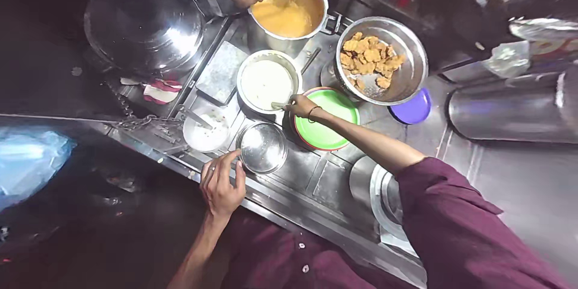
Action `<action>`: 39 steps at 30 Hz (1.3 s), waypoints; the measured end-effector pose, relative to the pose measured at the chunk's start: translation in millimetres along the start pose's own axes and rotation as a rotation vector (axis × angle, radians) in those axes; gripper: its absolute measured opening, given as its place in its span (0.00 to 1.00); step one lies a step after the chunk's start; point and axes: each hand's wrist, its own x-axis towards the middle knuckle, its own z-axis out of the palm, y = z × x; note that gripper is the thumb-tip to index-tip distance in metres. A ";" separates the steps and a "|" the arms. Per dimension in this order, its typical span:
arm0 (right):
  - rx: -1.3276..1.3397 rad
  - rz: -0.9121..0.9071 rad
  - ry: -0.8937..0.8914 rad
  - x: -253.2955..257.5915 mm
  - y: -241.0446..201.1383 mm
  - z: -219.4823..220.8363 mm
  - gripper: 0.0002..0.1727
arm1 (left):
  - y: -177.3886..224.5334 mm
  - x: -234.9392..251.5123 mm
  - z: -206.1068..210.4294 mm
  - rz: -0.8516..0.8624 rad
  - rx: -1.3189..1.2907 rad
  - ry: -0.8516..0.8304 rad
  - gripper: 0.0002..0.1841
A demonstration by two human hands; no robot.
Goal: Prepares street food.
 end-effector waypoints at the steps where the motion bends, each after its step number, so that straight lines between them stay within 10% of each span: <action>1: 0.019 -0.009 0.027 0.9 -3.9 2.6 0.22 | 0.3 0.3 -0.1 0.002 0.001 0.001 0.15; 13: -0.631 -0.227 0.317 24.6 -49.0 5.7 0.14 | 1.9 -0.7 -0.3 -0.012 0.041 -0.034 0.17; 27: -1.112 -0.389 0.082 15.3 -58.6 -24.3 0.11 | 0.8 -2.4 -1.6 -0.007 0.030 -0.028 0.18; 33: -0.908 -0.147 -0.027 14.7 -91.7 -71.2 0.12 | -1.6 -2.6 -0.4 -0.002 0.024 -0.013 0.17; 39: -0.461 -0.163 -0.075 49.5 -14.2 -50.3 0.14 | -0.8 -2.4 2.2 -0.018 0.002 0.019 0.16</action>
